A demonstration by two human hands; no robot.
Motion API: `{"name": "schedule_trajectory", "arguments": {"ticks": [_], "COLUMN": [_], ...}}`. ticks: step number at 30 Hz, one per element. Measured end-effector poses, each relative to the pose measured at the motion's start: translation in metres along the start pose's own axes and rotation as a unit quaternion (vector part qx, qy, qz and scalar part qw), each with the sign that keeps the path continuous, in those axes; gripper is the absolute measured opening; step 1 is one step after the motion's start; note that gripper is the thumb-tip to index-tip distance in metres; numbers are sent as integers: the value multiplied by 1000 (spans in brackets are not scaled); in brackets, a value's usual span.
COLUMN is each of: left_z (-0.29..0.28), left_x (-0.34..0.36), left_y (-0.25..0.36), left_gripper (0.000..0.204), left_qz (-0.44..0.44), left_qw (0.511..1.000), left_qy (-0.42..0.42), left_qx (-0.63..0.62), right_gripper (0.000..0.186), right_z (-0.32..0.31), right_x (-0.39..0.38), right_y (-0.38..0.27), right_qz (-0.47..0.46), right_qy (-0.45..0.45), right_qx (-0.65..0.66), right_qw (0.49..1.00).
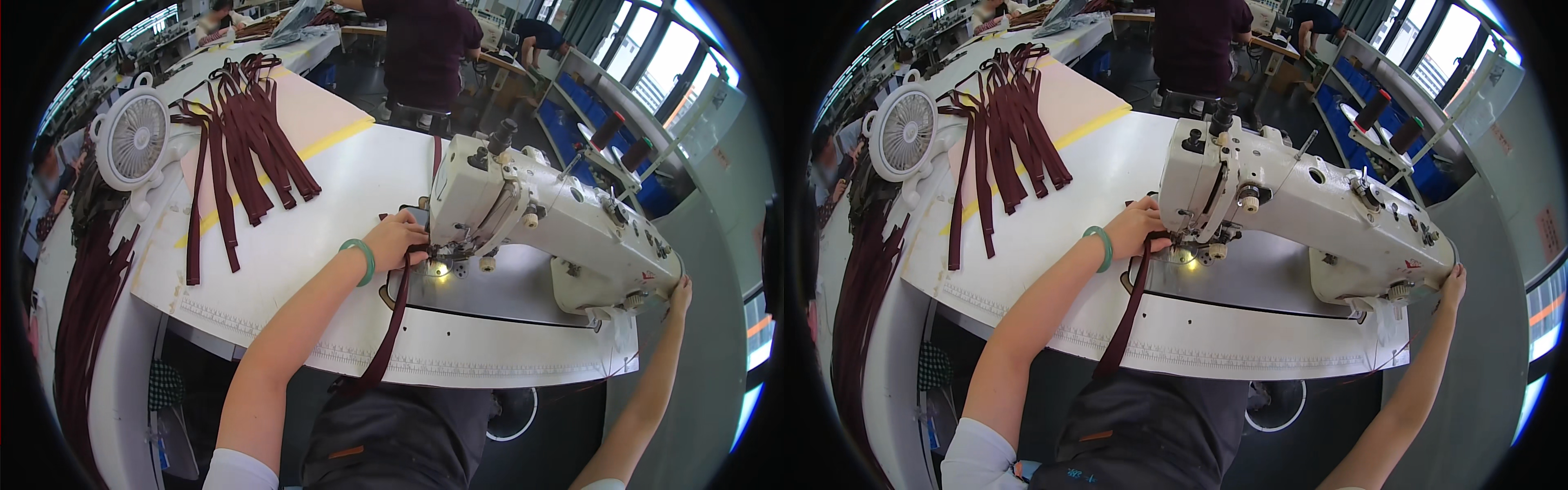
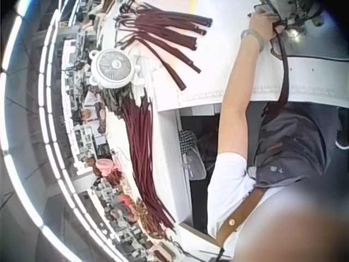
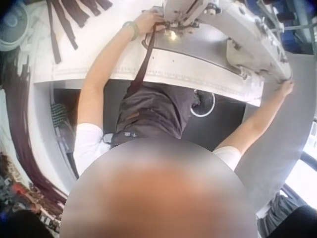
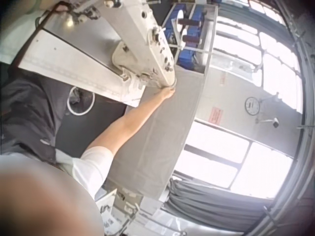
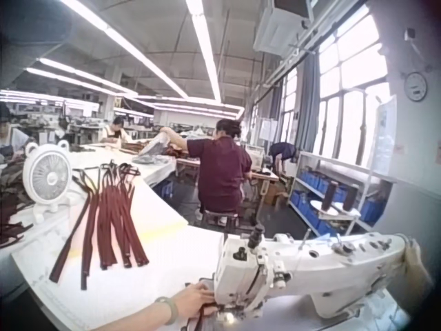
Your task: Sewing long leather or fabric straps using an industrial sewing machine.
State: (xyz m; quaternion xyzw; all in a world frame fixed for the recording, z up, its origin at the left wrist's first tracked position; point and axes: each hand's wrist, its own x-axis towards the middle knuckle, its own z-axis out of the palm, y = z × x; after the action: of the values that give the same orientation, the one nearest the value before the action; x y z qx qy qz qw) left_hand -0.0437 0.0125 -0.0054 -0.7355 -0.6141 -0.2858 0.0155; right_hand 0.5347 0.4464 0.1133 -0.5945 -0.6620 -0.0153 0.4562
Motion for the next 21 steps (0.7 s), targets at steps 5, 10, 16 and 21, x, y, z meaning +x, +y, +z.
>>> {"name": "schedule_trajectory", "arguments": {"ticks": [5, 10, 16, 21], "left_z": [-1, 2, -1, 2], "left_x": [-6, -5, -6, -3], "left_y": [-4, -1, -1, 0], "left_gripper": [26, 25, 25, 26], "left_qz": [-3, -8, 10, 1], "left_qw": [1000, 1000, 1000, 1000], "left_qy": [-4, 0, -3, 1], "left_qx": [-17, -13, 20, 26], "right_gripper": [39, 35, 39, 43], "right_z": [15, 27, 10, 10], "right_x": [-50, -105, -99, -93], "right_y": [-9, -23, -49, -46], "right_qz": [123, 160, 123, 91], "right_qy": [-77, -27, 19, 90], "right_qx": [177, 444, 303, 242], "right_qw": [974, 881, 945, 962]}}
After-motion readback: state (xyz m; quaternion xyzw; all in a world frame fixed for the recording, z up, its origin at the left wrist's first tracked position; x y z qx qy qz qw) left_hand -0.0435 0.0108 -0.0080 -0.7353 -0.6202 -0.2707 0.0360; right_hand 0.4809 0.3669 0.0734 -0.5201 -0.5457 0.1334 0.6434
